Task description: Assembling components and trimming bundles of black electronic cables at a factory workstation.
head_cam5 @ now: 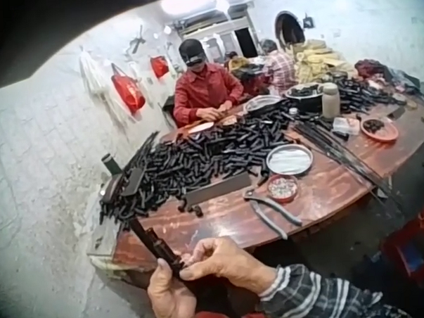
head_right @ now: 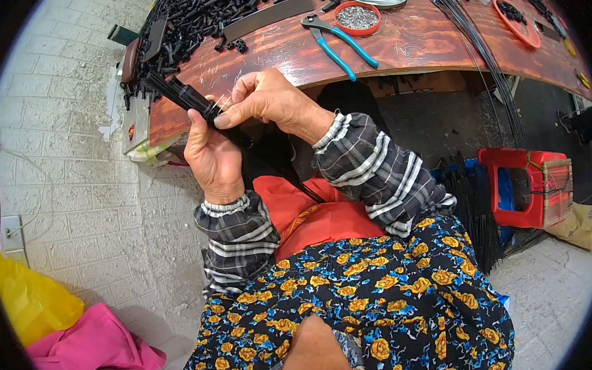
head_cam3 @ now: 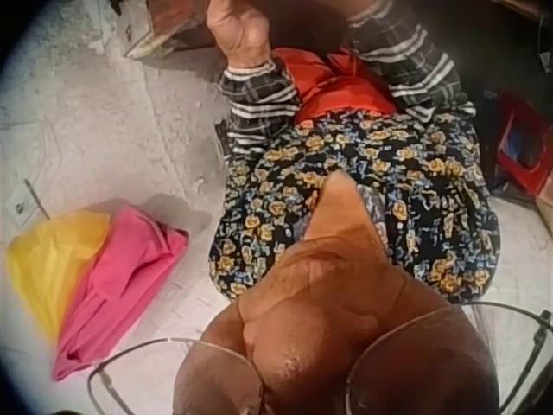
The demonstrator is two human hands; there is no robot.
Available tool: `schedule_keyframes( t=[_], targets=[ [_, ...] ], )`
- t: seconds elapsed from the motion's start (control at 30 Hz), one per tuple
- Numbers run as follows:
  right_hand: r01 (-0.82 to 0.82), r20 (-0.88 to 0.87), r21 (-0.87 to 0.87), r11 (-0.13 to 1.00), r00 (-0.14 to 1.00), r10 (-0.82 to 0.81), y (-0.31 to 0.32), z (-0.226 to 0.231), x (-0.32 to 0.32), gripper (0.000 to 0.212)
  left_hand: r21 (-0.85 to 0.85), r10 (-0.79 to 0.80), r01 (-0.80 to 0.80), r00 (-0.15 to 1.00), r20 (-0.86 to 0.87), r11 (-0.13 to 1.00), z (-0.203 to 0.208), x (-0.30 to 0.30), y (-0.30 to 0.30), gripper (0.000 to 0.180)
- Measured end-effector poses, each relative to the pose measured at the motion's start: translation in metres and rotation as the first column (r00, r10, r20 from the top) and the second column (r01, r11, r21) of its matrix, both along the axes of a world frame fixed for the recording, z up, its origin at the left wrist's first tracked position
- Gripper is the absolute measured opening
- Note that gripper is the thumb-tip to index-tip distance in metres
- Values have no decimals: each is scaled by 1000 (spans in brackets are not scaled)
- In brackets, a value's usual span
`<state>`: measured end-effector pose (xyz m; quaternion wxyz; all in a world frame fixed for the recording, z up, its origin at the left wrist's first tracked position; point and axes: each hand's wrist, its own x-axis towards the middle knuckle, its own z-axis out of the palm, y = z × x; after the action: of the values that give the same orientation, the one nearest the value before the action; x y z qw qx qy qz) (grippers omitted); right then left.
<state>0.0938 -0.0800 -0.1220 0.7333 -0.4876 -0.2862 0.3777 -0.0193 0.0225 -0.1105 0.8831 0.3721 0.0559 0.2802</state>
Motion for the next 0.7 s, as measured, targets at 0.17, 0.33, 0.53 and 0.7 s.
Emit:
schedule_keyframes(
  t=[0.17,0.33,0.53,0.7],
  targets=[
    [-33,201,60,998,979,20,-18,22,5,53,105,-119,122,992,-39,987,12,-7,-8,29],
    [-339,219,11,941,919,329,-36,37,15,59,204,-328,337,941,-78,919,16,-11,-12,34],
    [-219,-45,166,962,972,229,-37,25,-4,50,171,-348,328,931,108,929,-8,8,-22,46],
    [278,211,221,935,922,-325,-33,10,-41,20,177,-32,33,999,-9,984,2,10,-36,50]
  ],
)
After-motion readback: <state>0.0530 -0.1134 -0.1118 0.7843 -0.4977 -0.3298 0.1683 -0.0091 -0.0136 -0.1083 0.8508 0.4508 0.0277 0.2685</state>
